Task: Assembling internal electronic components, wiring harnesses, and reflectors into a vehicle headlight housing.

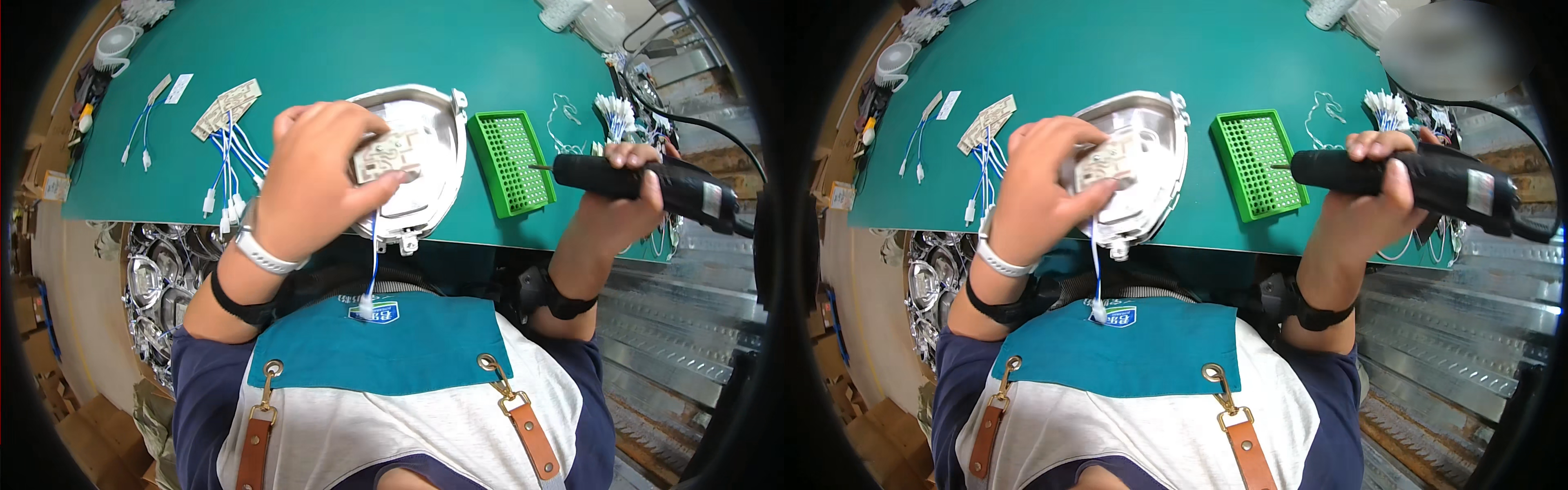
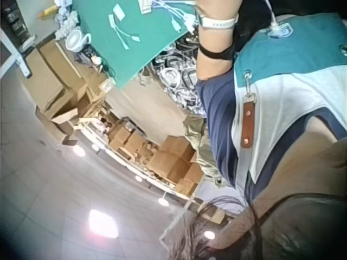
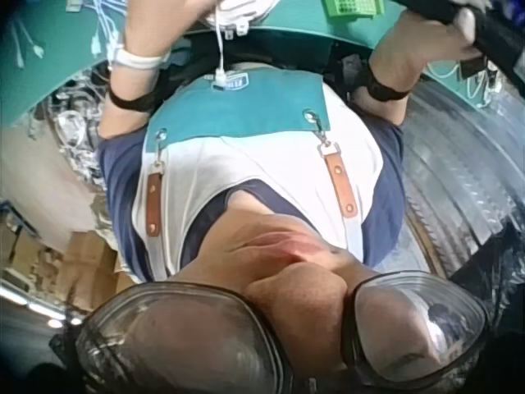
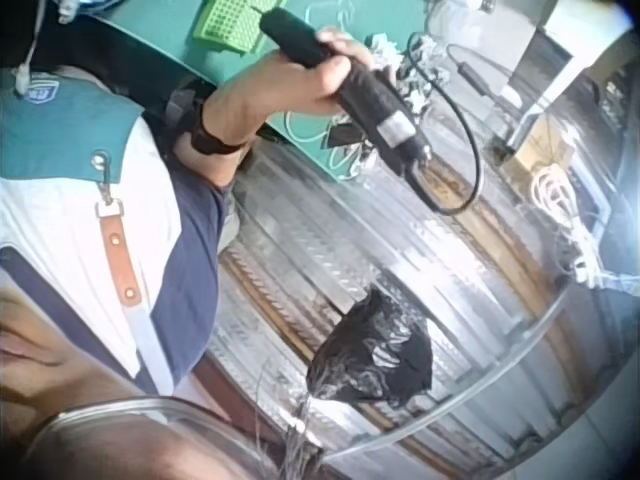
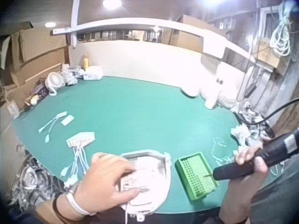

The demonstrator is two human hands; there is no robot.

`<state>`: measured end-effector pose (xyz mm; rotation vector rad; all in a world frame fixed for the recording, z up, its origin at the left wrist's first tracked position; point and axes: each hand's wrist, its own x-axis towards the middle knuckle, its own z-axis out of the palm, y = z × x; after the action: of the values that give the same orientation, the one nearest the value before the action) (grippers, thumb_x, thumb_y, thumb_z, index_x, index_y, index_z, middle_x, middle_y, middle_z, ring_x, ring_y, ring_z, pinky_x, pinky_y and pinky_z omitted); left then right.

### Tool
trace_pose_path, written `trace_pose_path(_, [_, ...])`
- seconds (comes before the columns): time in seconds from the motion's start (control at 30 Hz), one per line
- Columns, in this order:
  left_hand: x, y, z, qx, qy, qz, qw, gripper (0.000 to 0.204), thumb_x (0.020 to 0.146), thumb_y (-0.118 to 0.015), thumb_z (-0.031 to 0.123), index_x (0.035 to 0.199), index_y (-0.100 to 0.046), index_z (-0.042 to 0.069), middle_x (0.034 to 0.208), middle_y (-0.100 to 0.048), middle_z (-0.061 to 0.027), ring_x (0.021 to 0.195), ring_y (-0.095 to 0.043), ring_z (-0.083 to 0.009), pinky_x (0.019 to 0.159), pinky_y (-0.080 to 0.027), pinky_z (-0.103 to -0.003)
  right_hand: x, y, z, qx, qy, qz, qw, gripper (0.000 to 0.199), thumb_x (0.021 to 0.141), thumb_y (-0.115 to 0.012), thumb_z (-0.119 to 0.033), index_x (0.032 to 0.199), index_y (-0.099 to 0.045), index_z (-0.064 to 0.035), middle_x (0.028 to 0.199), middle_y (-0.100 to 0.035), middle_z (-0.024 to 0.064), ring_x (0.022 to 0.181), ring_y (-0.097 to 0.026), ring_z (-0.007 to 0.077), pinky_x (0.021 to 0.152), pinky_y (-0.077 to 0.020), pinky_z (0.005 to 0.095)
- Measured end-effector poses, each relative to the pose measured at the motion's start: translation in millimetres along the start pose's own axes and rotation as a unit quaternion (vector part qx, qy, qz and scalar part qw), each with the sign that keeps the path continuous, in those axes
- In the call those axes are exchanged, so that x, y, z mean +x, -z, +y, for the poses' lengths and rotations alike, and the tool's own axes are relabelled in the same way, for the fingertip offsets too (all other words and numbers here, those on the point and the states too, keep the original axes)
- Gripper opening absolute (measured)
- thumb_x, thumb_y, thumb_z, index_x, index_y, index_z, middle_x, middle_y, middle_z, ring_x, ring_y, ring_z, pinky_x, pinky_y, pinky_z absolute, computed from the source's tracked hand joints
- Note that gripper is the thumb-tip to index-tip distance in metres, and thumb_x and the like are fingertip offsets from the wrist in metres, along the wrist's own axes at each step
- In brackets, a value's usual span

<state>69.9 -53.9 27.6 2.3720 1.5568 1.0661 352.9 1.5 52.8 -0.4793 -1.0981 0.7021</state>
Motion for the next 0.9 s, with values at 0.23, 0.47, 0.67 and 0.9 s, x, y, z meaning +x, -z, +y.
trace_pose_path(0.23, [3, 12, 3, 0.015, -0.009, -0.029, 0.999, 0.036, 0.063, -0.071, 0.019, 0.094, -0.060, 0.004, 0.095, -0.060, -0.0092, 0.095, -0.054, -0.0271, 0.088, -0.036, -0.038, 0, 13, 29, 0.001, -0.016, -0.019, 1.000, 0.048, 0.072, -0.050, -0.005, 0.119, -0.039, -0.0014, 0.074, -0.050, 0.0107, 0.068, -0.049, 0.0216, 0.067, -0.0412, 0.0372])
trace_pose_path(0.47, [1, 2, 4, 0.084, -0.006, -0.039, 0.996, 0.040, 0.063, -0.074, 0.024, 0.095, -0.058, 0.006, 0.097, -0.059, -0.0088, 0.097, -0.053, -0.0274, 0.087, -0.035, -0.039, 6, 13, 43, 0.034, -0.042, -0.063, 0.997, 0.044, 0.073, -0.051, -0.001, 0.116, -0.041, 0.0037, 0.074, -0.051, 0.0129, 0.066, -0.050, 0.0203, 0.064, -0.0443, 0.0349])
trace_pose_path(0.67, [14, 9, -33, 0.009, 0.078, -0.015, 0.997, 0.034, 0.081, -0.062, 0.023, 0.100, -0.056, -0.003, 0.089, -0.059, -0.0158, 0.083, -0.058, -0.0286, 0.074, -0.046, -0.035, 14, -8, 45, -0.119, -0.072, -0.075, 0.987, 0.040, 0.080, -0.058, -0.002, 0.116, -0.041, 0.0027, 0.080, -0.053, 0.0099, 0.069, -0.052, 0.0173, 0.069, -0.0448, 0.0333])
trace_pose_path(0.9, [18, 18, -48, -0.194, 0.244, -0.147, 0.939, 0.018, 0.083, -0.054, 0.009, 0.095, -0.056, -0.003, 0.077, -0.058, -0.0056, 0.068, -0.055, -0.0113, 0.061, -0.045, -0.025, 1, -14, 58, -0.281, 0.027, 0.000, 0.959, 0.040, 0.081, -0.061, -0.002, 0.115, -0.041, 0.0018, 0.094, -0.055, 0.0075, 0.082, -0.055, 0.0146, 0.077, -0.0441, 0.0278])
